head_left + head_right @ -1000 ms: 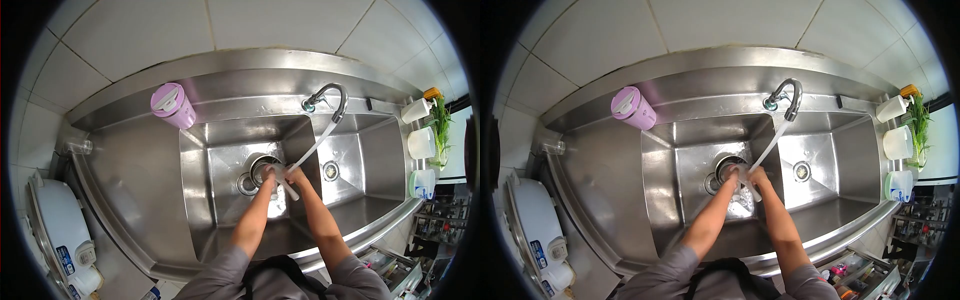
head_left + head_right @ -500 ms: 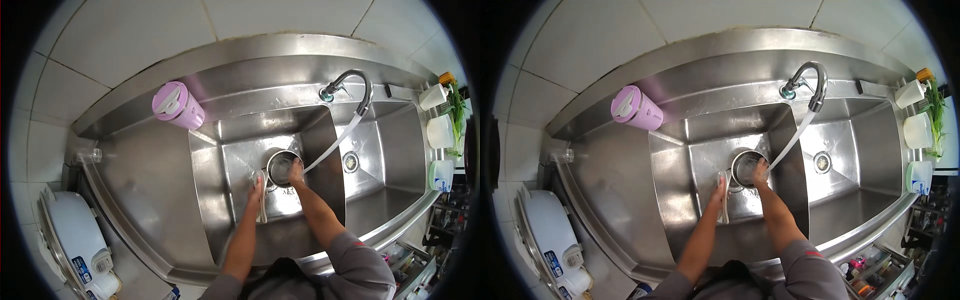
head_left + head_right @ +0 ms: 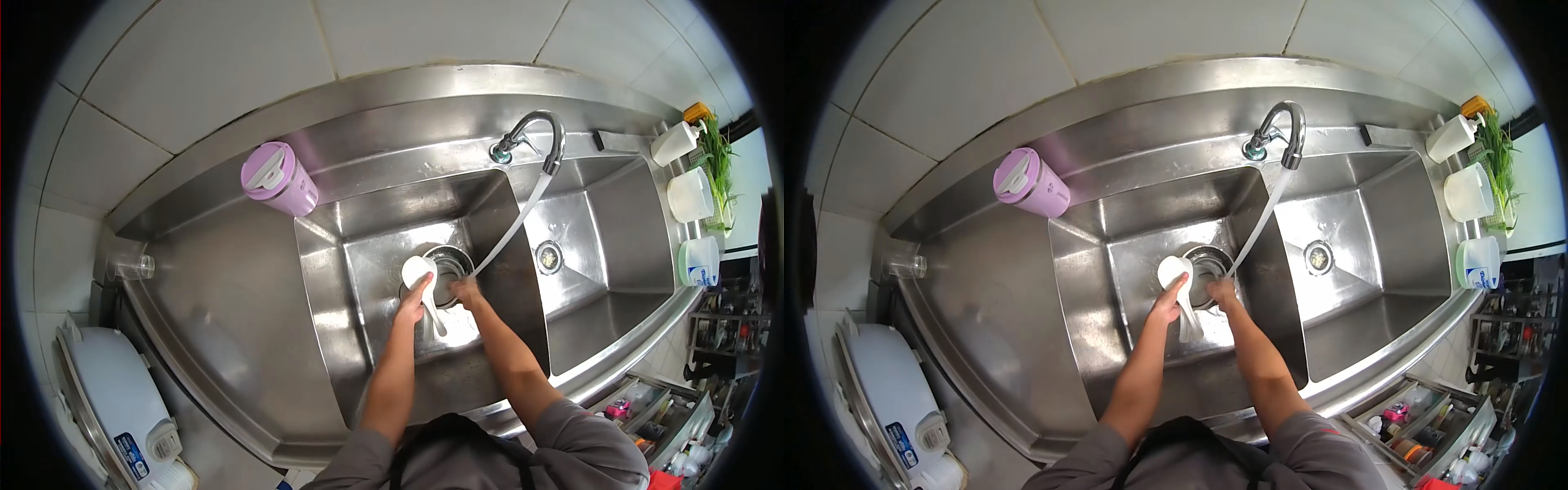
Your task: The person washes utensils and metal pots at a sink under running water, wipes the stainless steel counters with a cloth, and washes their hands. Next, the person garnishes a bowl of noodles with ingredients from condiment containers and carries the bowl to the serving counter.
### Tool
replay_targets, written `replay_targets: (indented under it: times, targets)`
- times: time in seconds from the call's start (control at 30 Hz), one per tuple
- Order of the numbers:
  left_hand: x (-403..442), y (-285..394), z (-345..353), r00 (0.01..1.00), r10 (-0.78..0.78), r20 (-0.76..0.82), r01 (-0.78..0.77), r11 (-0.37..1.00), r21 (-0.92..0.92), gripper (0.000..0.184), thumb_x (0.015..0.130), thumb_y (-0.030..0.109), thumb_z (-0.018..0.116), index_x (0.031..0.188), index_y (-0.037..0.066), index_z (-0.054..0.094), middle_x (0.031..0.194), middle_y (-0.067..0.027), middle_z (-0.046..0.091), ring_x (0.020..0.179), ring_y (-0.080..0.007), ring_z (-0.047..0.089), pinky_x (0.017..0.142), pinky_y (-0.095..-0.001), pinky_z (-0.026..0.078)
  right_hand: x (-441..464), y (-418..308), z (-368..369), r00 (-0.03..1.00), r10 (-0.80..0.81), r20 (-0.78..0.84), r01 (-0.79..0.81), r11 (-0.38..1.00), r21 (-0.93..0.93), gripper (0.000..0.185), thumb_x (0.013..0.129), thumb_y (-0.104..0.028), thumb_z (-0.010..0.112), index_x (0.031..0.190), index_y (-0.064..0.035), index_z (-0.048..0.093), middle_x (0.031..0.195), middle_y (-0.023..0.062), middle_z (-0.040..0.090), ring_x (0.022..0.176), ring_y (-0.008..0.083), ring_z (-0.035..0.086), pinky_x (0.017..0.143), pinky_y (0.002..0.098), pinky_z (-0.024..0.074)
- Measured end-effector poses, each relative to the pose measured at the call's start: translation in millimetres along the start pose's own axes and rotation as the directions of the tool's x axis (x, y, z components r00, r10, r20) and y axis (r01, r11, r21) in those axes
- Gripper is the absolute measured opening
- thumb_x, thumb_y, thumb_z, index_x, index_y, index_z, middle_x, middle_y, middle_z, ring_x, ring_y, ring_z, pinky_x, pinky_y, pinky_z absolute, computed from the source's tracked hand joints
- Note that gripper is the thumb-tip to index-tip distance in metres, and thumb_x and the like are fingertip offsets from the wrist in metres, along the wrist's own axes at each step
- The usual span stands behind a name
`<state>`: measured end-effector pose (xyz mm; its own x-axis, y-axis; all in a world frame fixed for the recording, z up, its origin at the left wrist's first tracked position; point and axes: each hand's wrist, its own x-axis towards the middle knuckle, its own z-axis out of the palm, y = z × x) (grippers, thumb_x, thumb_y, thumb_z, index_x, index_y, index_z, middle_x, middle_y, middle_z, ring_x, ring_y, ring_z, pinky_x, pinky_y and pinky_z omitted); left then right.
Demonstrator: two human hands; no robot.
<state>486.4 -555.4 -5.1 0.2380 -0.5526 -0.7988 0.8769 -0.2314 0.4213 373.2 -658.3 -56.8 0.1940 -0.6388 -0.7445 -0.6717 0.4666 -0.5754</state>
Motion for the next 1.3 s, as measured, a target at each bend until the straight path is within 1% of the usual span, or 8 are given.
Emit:
replay_targets:
  times: [0.27,0.37,0.47,0.6,0.7,0.87,1.17,1.3]
  targets:
    - [-18,-3,-58,1.0,-0.006,0.019,0.004,0.992,0.126,0.049,0.072,0.029,0.067,0.109,0.001,0.051,0.102,-0.0045,0.055,0.094,-0.0147,0.051,0.08,-0.0277,0.04,-29,-45,9,0.846,-0.11,0.521,0.108,0.994,0.034,0.074,0.071,-0.057,0.055,0.111,0.0052,0.048,0.114,0.0189,0.049,0.109,0.0264,0.043,0.091,0.0325,0.0336]
    - [-12,-8,-74,0.981,0.184,-0.063,-0.119,0.826,0.551,0.054,0.064,0.038,0.071,0.098,-0.003,0.058,0.093,-0.0106,0.059,0.086,-0.0164,0.055,0.074,-0.0292,0.043,30,-19,30,0.814,-0.559,-0.156,0.428,0.76,-0.489,0.058,0.077,-0.042,0.052,0.118,-0.0014,0.044,0.121,0.0197,0.04,0.113,0.0311,0.038,0.092,0.0379,0.0326]
    - [-30,-4,-76,0.952,0.27,-0.146,-0.157,0.839,0.521,0.055,0.062,0.039,0.072,0.095,-0.003,0.059,0.088,-0.0108,0.06,0.08,-0.0174,0.057,0.069,-0.0297,0.044,40,-5,40,0.933,-0.319,-0.165,0.04,0.549,-0.835,0.054,0.081,-0.025,0.047,0.129,-0.0107,0.028,0.12,0.0185,0.038,0.104,0.0304,0.045,0.089,0.0386,0.0356]
    - [-43,0,-99,0.944,0.207,-0.256,-0.049,0.856,0.514,0.047,0.067,0.03,0.071,0.097,-0.004,0.058,0.091,-0.0093,0.06,0.083,-0.0154,0.055,0.072,-0.0287,0.043,39,15,45,0.875,-0.357,-0.327,-0.012,0.659,-0.752,0.019,0.08,-0.011,0.046,0.098,-0.0063,0.041,0.104,0.0178,0.042,0.097,0.0338,0.048,0.079,0.0389,0.0436]
    - [-49,2,-105,0.931,0.282,-0.23,-0.141,0.862,0.488,0.05,0.065,0.034,0.071,0.095,-0.004,0.06,0.089,-0.0096,0.061,0.082,-0.0147,0.056,0.073,-0.0283,0.043,28,20,42,0.819,-0.138,-0.558,-0.002,0.97,-0.243,0.03,0.084,-0.024,0.037,0.106,-0.0026,0.041,0.112,0.0227,0.045,0.103,0.0278,0.048,0.084,0.0428,0.0387]
    - [-66,21,-91,0.915,0.318,-0.248,-0.184,0.877,0.444,0.051,0.065,0.034,0.071,0.095,-0.005,0.059,0.091,-0.01,0.061,0.084,-0.0138,0.055,0.074,-0.0268,0.042,-17,0,-11,0.971,0.124,-0.202,-0.121,0.992,0.031,0.016,0.063,-0.006,0.061,0.075,0.0034,0.057,0.075,0.0161,0.059,0.06,0.0227,0.059,0.039,0.0318,0.0429]
    - [-103,77,-53,0.916,0.39,-0.087,-0.334,0.867,0.369,0.053,0.068,0.031,0.069,0.104,-0.004,0.054,0.1,-0.0098,0.057,0.093,-0.0167,0.052,0.081,-0.0289,0.039,-29,-9,-35,0.984,0.144,0.108,-0.18,0.804,0.566,0.028,0.069,-0.012,0.059,0.093,0.0012,0.055,0.085,0.0142,0.058,0.075,0.028,0.058,0.06,0.0378,0.0466]
    - [-129,92,-43,0.9,0.424,-0.102,-0.347,0.838,0.421,0.05,0.068,0.032,0.069,0.099,-0.006,0.057,0.1,-0.0131,0.058,0.093,-0.0177,0.053,0.081,-0.0281,0.04,-48,-17,-37,0.92,0.318,-0.229,-0.195,0.879,0.436,0.029,0.068,-0.012,0.056,0.092,0.0048,0.056,0.091,0.0162,0.058,0.081,0.0268,0.058,0.07,0.0369,0.0456]
